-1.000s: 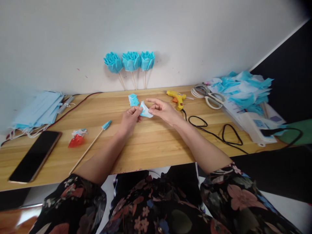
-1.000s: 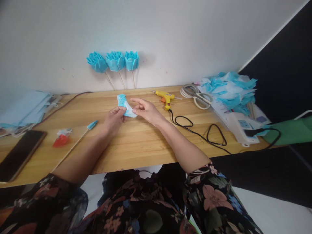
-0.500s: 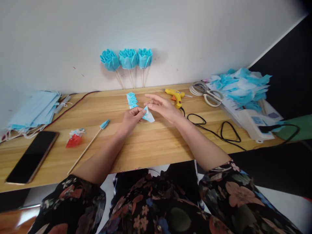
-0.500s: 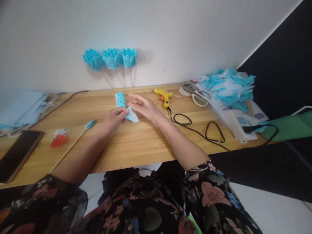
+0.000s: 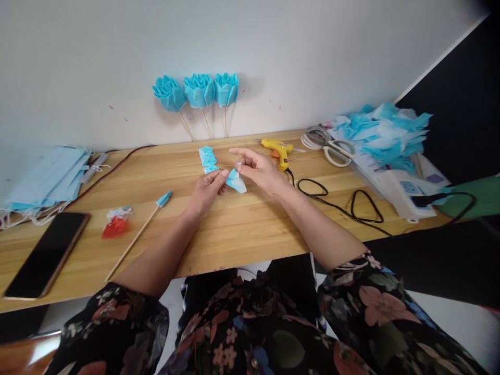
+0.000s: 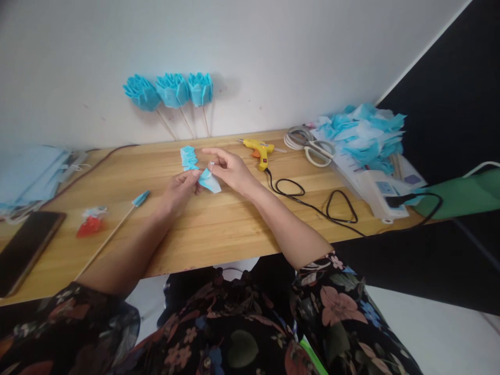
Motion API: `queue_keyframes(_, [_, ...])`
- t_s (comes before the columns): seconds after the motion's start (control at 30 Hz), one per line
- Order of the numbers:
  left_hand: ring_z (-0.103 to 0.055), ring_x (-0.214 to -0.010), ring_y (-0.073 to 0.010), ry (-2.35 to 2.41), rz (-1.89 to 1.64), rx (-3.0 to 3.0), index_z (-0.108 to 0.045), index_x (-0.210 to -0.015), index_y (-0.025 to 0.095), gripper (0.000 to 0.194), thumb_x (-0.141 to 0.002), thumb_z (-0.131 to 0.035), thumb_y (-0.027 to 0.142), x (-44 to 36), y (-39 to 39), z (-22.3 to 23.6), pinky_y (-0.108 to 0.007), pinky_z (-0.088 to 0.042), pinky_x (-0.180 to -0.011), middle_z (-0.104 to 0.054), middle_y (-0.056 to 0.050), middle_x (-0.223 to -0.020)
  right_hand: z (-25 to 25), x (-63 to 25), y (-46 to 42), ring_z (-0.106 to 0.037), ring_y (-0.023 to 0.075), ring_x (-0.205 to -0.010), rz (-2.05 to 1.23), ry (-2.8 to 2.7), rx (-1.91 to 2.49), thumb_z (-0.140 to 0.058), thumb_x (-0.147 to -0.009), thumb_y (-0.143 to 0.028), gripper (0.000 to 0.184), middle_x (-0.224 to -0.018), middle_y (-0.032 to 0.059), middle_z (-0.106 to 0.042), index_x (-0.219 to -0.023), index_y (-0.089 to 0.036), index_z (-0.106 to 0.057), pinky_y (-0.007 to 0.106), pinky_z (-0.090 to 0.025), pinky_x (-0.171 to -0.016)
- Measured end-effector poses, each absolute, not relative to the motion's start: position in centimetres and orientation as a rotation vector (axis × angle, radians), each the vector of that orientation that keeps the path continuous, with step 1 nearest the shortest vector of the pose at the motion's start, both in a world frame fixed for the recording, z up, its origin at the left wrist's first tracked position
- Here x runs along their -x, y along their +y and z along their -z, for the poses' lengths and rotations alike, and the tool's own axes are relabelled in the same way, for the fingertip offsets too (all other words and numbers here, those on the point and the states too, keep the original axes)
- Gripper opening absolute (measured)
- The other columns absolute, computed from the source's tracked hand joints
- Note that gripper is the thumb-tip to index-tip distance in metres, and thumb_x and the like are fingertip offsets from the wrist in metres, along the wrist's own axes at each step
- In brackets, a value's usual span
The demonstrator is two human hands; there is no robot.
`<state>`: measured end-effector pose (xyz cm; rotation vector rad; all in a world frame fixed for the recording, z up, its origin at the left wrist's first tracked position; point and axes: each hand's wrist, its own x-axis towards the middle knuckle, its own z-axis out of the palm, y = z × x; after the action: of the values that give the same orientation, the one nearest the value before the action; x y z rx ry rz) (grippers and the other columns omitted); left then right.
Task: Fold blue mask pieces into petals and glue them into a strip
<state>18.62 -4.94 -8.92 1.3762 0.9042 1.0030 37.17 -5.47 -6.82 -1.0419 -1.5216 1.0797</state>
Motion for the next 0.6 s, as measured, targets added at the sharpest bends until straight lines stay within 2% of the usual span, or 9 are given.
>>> queue_keyframes(0.13, [-0.051,-0.056,-0.0110,0.874,-1.024,-1.284,-0.068,-0.076,0.017,0.051,-0.082,-0.066,0.067,-18.58,-4.97,8.98,-0.025,-0.040,-0.054,-0.058,-0.001,-0.063,6.62,-37.19,-5.54,-0.053,0.0138,-0.073,-1.065,-1.512,1.064,-0.063,-0.087,-0.025,0.043,-0.079,-0.0025,-0.058,-0.130,-0.021,-0.064,0.030,-0.050,-0.073])
queue_keyframes(0.23, [-0.050,-0.055,-0.0101,0.858,-1.015,-1.302,-0.066,-0.071,0.017,0.043,-0.079,-0.074,0.059,-18.46,-5.04,8.90,-0.024,-0.040,-0.055,-0.058,0.000,-0.061,6.50,-37.16,-5.62,-0.056,0.0155,-0.078,-1.068,-1.506,1.073,-0.064,-0.087,-0.027,0.043,-0.082,-0.0014,-0.060,-0.130,-0.023,-0.064,0.032,-0.051,-0.078])
queue_keyframes(0.37, [-0.047,-0.053,-0.0087,0.881,-0.997,-1.304,-0.069,-0.075,0.018,0.036,-0.071,-0.081,0.052,-18.46,-4.97,8.97,-0.023,-0.038,-0.054,-0.059,0.002,-0.060,6.47,-37.12,-5.66,-0.060,0.0169,-0.084,-1.076,-1.506,1.080,-0.064,-0.086,-0.029,0.045,-0.086,-0.0002,-0.064,-0.130,-0.023,-0.064,0.035,-0.052,-0.084])
queue_keyframes(0.6, [-0.048,-0.052,-0.0091,0.895,-0.992,-1.283,-0.067,-0.072,0.018,0.032,-0.071,-0.080,0.047,-18.50,-4.98,8.82,-0.024,-0.039,-0.054,-0.059,0.002,-0.058,6.42,-37.09,-5.71,-0.057,0.0155,-0.078,-1.065,-1.489,1.089,-0.065,-0.087,-0.031,0.042,-0.080,-0.0021,-0.060,-0.128,-0.024,-0.066,0.033,-0.052,-0.082])
